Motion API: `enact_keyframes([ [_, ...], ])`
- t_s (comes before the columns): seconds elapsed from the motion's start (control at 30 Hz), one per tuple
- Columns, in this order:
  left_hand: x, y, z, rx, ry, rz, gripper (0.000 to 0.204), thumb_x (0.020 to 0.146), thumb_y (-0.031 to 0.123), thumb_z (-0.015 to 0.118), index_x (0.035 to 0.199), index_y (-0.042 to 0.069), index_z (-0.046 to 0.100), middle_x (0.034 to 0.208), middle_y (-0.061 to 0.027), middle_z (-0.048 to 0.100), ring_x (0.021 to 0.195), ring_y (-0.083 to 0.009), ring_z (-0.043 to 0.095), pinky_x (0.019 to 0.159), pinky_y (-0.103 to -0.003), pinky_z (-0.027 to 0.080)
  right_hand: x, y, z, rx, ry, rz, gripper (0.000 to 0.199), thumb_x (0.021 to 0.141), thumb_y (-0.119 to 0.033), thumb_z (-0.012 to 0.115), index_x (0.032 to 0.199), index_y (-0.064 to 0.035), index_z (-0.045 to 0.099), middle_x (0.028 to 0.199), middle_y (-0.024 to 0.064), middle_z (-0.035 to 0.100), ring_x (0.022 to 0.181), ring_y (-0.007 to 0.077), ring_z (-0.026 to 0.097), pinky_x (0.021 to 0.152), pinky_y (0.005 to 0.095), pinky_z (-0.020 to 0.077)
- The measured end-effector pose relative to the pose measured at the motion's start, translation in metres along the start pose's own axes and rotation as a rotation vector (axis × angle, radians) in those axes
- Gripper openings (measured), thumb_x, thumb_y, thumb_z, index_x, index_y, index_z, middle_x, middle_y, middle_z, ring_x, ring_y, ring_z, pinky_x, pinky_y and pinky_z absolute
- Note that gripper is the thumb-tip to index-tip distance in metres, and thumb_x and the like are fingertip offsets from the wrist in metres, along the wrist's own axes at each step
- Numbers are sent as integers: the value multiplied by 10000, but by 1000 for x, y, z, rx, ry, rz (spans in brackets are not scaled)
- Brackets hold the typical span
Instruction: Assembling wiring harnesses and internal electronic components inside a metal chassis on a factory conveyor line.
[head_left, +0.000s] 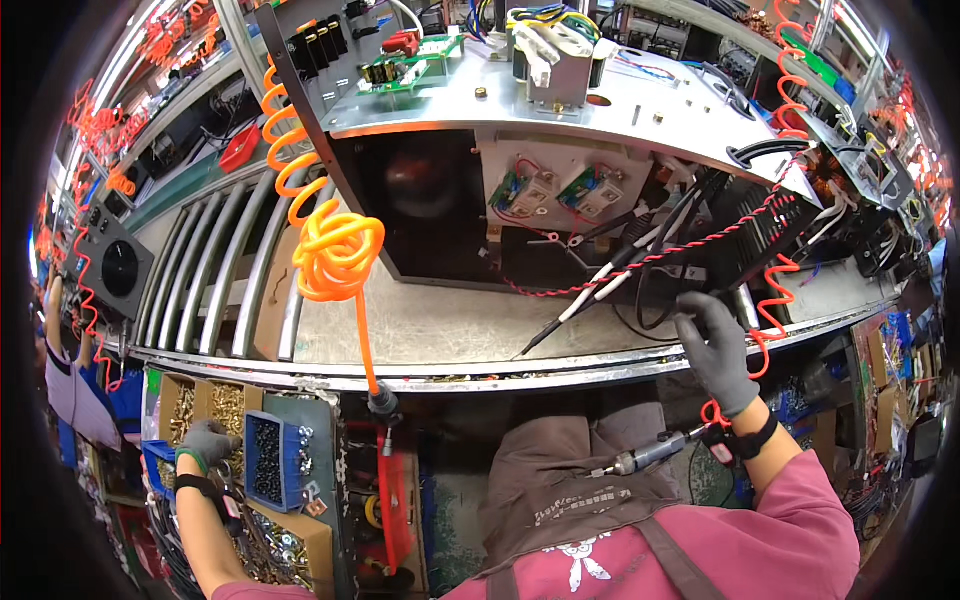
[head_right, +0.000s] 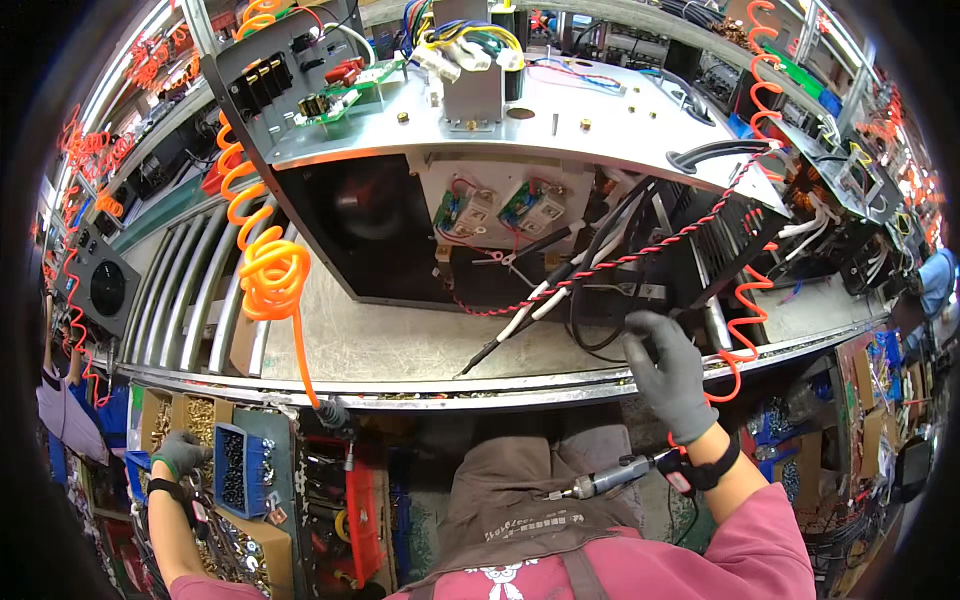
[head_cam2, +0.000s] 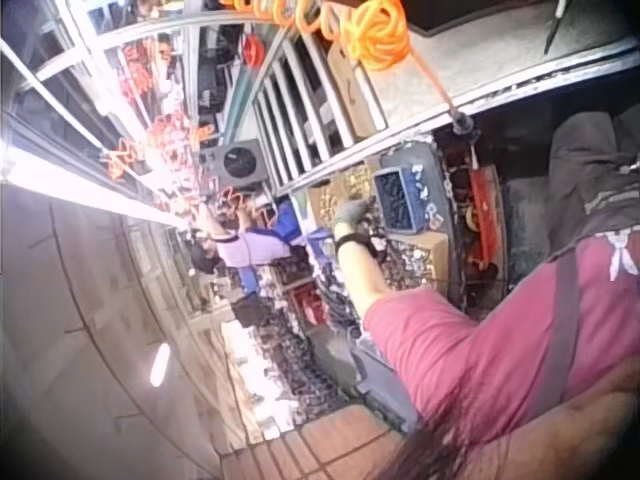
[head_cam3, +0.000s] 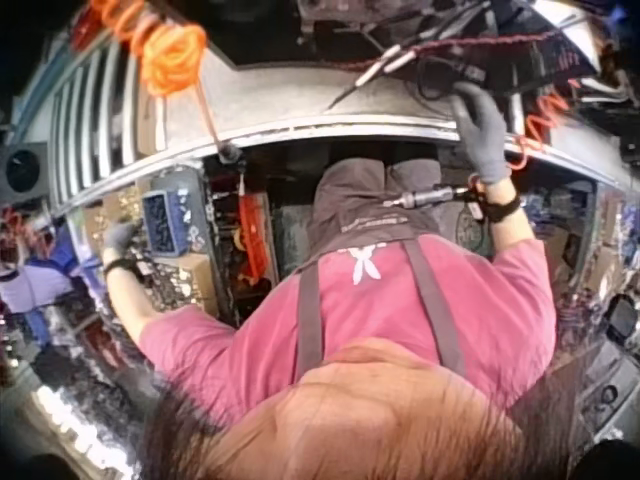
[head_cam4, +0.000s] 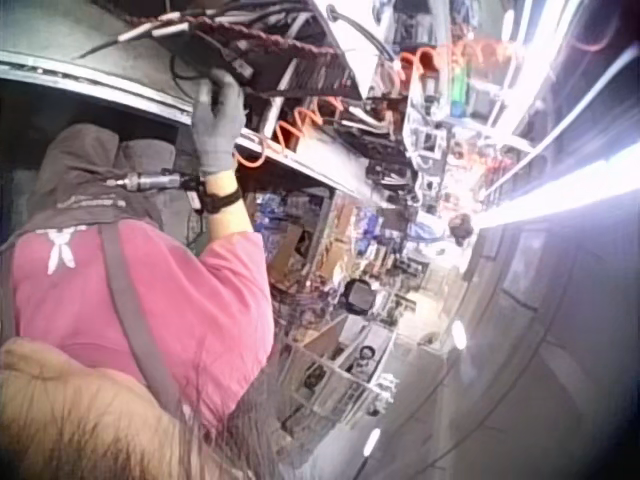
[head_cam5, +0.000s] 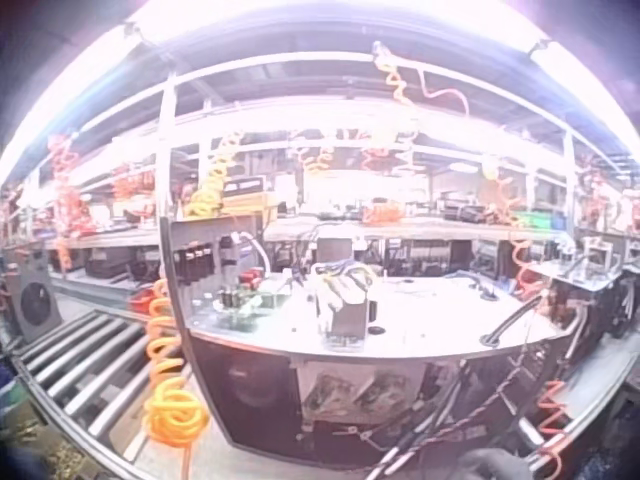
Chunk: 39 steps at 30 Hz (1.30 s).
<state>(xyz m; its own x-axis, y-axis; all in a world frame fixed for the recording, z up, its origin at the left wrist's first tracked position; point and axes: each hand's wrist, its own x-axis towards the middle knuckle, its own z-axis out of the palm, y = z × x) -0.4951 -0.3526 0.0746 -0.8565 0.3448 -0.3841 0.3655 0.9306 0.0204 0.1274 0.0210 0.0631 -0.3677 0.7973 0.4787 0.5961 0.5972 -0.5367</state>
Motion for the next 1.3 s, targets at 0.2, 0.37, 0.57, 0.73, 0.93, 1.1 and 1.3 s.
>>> enact_keyframes([
  [0.2, -1, -8, 4, -95, 1, -11, 295, 718, 214, 760, 878, -26, 696, 794, -129, 705, 723, -205, 666, 646, -328, 534, 39, 21, 32, -457, 8, -245, 304, 763, -218, 718, 1052, -149, 654, 930, 100, 652, 775, 308, 649, 627, 409, 524],
  [0.37, 7, -15, 8, -49, 66, 61, 239, 776, 163, 659, 905, -35, 696, 834, -182, 713, 730, -249, 691, 672, -349, 548, 57, 48, 48, -676, 2, -184, 166, 763, -310, 708, 832, -159, 702, 791, 72, 645, 687, 293, 635, 564, 409, 496],
  [0.57, 5, -14, 8, 14, 153, 72, 207, 713, 167, 641, 827, 19, 730, 778, -192, 702, 771, -312, 707, 735, -384, 552, 64, 106, 56, -900, -104, -70, 185, 794, -311, 628, 778, -139, 695, 801, 108, 643, 759, 308, 635, 660, 451, 485],
  [0.73, 19, -22, 11, 262, 179, 200, 273, 756, 223, 555, 868, 57, 741, 920, -210, 693, 891, -384, 669, 830, -447, 526, 52, 158, 77, -981, -34, -179, 269, 831, -353, 585, 858, -97, 664, 864, 167, 635, 841, 348, 615, 756, 478, 460],
  [0.93, 36, -42, 22, 145, 46, 23, 275, 771, 261, 636, 938, 72, 745, 1028, -178, 703, 975, -325, 680, 892, -389, 526, 65, 131, 54, -818, -202, -108, 392, 913, -449, 553, 912, -70, 653, 876, 191, 624, 815, 391, 605, 702, 476, 479],
  [1.1, 29, -34, 17, 183, -16, 13, 286, 751, 230, 668, 981, 76, 739, 1040, -168, 705, 980, -320, 680, 885, -376, 527, 23, 115, 6, -20, 374, 7, 265, 881, -215, 711, 1013, 2, 638, 991, 151, 678, 886, 228, 656, 746, 384, 513],
  [1.3, 20, -15, 8, 293, -83, -18, 336, 746, 244, 679, 1013, 45, 726, 1061, -191, 696, 982, -340, 677, 864, -388, 540, 51, 193, -10, -430, 744, -118, 468, 910, -124, 654, 1299, 60, 471, 1094, 156, 654, 985, 226, 639, 874, 328, 523],
])
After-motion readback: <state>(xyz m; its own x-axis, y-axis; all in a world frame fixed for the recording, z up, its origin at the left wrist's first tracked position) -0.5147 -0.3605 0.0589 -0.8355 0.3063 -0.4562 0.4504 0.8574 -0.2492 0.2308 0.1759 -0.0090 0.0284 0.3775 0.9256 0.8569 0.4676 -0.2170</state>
